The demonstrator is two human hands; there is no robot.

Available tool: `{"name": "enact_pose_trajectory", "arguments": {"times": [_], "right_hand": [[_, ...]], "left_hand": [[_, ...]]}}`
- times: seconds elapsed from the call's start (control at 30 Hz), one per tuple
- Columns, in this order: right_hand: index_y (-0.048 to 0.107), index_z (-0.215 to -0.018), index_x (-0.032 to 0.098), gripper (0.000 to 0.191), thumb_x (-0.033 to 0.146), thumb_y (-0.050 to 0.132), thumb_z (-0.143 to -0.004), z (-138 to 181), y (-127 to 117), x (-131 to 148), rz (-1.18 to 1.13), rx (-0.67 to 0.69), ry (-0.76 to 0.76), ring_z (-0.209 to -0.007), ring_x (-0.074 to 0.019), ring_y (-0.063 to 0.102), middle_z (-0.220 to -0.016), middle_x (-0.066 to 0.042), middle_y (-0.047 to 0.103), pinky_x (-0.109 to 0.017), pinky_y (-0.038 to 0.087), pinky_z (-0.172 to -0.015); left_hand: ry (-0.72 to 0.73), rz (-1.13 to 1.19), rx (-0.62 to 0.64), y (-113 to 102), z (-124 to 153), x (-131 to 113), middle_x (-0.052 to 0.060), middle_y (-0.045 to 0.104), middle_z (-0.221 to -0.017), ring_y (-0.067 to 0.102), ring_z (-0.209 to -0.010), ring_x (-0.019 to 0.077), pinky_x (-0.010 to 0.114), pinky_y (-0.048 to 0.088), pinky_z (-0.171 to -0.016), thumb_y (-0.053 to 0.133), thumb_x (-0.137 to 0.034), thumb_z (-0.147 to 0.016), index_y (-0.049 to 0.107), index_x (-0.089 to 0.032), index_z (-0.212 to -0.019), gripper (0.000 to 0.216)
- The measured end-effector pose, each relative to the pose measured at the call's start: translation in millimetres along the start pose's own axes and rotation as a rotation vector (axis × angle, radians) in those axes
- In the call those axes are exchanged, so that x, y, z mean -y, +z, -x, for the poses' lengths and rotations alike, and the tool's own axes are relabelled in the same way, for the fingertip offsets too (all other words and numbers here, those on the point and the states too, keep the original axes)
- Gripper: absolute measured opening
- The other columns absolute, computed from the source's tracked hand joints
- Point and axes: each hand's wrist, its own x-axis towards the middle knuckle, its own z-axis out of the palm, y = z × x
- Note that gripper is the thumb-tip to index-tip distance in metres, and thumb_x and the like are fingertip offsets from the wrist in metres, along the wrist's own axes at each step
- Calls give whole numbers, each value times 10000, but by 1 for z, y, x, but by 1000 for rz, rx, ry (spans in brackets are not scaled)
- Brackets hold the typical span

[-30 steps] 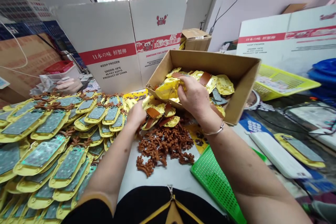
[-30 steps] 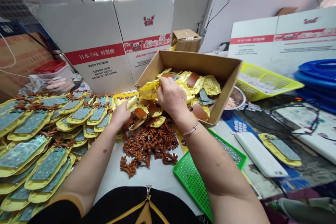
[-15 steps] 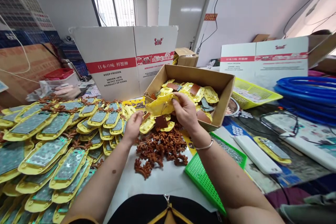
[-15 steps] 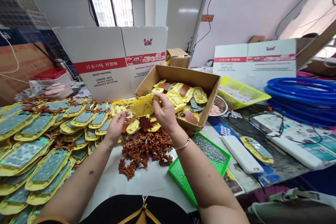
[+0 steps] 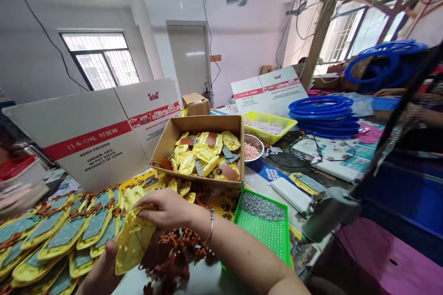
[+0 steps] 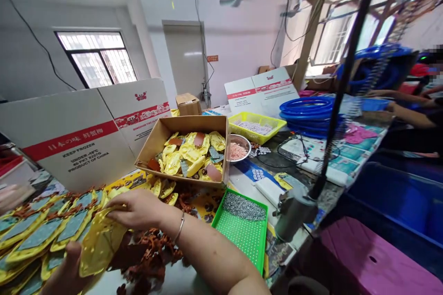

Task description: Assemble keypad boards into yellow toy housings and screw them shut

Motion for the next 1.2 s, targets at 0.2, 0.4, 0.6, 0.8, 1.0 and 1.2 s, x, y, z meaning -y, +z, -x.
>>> {"name": "enact_pose_trajectory", "arguments": {"times": [0.2,0.4,0.6,0.8,1.0,1.2], "right_hand": [[735,-1117,129,257,245,624,-917,2,-6,8,-35,-9,-66,-1043,-196,712,-1113,-119,770,-283,527,-919],[712,-1066,180,319,390,730,-826,26,5,0,-461,-246,83,-980,-200,686,-1096,-90,737,-363,550,-903],[665,-1098,246,524,526,820,-683,63,51,-1,-988,-421,585,-1070,-193,658,-1158,-52,712,-369,542,-947],[618,-1207,266,574,534,770,-723,103,95,12,-1445,-87,739,-947,-201,713,-1102,-58,732,-391,568,-876],[636,-1170,304,659,105,804,-565,117,128,19,-1505,22,663,-1014,-191,709,-1248,-34,677,-338,563,-872],[715,-957,234,413,167,869,-580,95,144,35,-1457,-123,690,-879,-156,726,-1097,-32,734,-279,588,-814]], "left_hand": [[-541,891,144,-15,-3,-30,-100,781,-996,728,-1079,229,390,665,-839,497,-638,-878,531,-517,-1362,501],[-817,1368,41,-20,-2,-66,115,734,-1186,658,-1198,330,424,604,-932,527,-739,-852,637,-202,-1289,701],[-808,1618,-143,-33,-19,-87,120,760,-1003,730,-1008,309,395,609,-813,333,-809,-877,649,-159,-1225,802],[-738,1731,-255,-43,-10,-85,114,758,-871,751,-789,262,369,618,-693,367,-803,-871,664,-145,-1135,769],[-803,1745,-378,-49,-10,-94,135,748,-857,724,-670,221,346,600,-638,297,-811,-881,654,-126,-1115,807],[-841,1723,-526,-47,-12,-101,119,734,-856,730,-788,266,396,595,-709,294,-812,-881,624,-153,-1204,805]]}}
